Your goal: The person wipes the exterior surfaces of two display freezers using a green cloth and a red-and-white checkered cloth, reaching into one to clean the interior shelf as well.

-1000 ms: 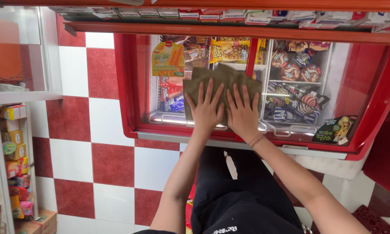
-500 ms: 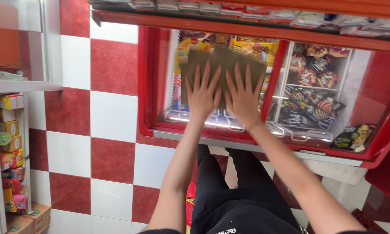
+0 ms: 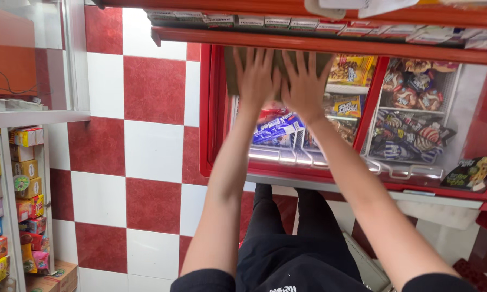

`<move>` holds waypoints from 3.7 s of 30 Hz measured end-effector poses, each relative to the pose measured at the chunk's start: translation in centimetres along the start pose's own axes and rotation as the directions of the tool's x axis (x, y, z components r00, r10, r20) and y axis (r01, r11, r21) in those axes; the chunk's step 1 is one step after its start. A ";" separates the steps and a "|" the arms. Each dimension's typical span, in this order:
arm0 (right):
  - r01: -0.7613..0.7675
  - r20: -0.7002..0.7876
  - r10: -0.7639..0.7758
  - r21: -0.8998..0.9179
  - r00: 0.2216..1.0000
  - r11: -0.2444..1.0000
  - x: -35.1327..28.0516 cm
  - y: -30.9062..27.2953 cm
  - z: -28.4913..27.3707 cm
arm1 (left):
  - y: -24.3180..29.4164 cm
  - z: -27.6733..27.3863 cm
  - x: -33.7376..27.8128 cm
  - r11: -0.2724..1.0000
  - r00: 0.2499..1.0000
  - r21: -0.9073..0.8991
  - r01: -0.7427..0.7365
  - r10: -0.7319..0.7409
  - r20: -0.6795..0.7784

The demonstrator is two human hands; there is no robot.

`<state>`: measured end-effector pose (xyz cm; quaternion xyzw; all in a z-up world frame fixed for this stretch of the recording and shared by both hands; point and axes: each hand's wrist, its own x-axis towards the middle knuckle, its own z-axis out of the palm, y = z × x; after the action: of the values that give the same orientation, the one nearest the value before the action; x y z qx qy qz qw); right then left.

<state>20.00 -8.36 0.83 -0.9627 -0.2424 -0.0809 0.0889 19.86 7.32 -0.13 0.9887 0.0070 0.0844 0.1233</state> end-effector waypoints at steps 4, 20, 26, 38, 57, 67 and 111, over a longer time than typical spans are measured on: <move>-0.179 0.184 0.155 0.119 0.971 0.977 2.7 -0.7 -0.9 | -1.5 -2.4 2.8 0.986 0.933 -0.094 0.134 -0.094 0.348; 0.029 0.052 -0.029 -0.006 0.998 1.000 -10.3 -7.4 1.7 | -1.5 2.0 -15.1 0.993 0.982 -0.104 0.052 -0.069 -0.173; -0.021 -0.018 0.023 0.133 1.000 0.991 -0.8 -8.2 4.0 | -4.3 0.0 -6.1 0.987 0.969 0.126 0.099 -0.067 -0.239; 0.069 0.004 -0.075 0.333 0.997 0.940 -2.6 -17.3 4.4 | -10.9 -5.5 -13.1 0.766 0.965 -0.630 0.128 -0.241 -0.098; 0.123 0.132 -0.165 0.278 0.977 0.953 -5.1 -16.6 3.9 | -12.1 -5.7 -16.6 0.799 0.989 -0.598 0.066 -0.131 -0.066; 0.476 0.166 -0.478 0.054 0.863 0.878 -14.5 -13.9 1.7 | -6.6 -4.4 -29.8 0.948 0.949 -0.075 0.309 -0.312 -0.044; 0.152 0.107 -0.124 -0.311 0.986 0.938 -45.3 23.1 -5.0 | 32.7 5.7 -28.6 0.914 0.908 -0.185 -0.361 0.390 0.152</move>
<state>-8.87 -49.95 -6.35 -0.9476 -0.2967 -0.0834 -0.0837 -7.62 -26.71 -2.31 0.9627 -0.2017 0.0143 0.1799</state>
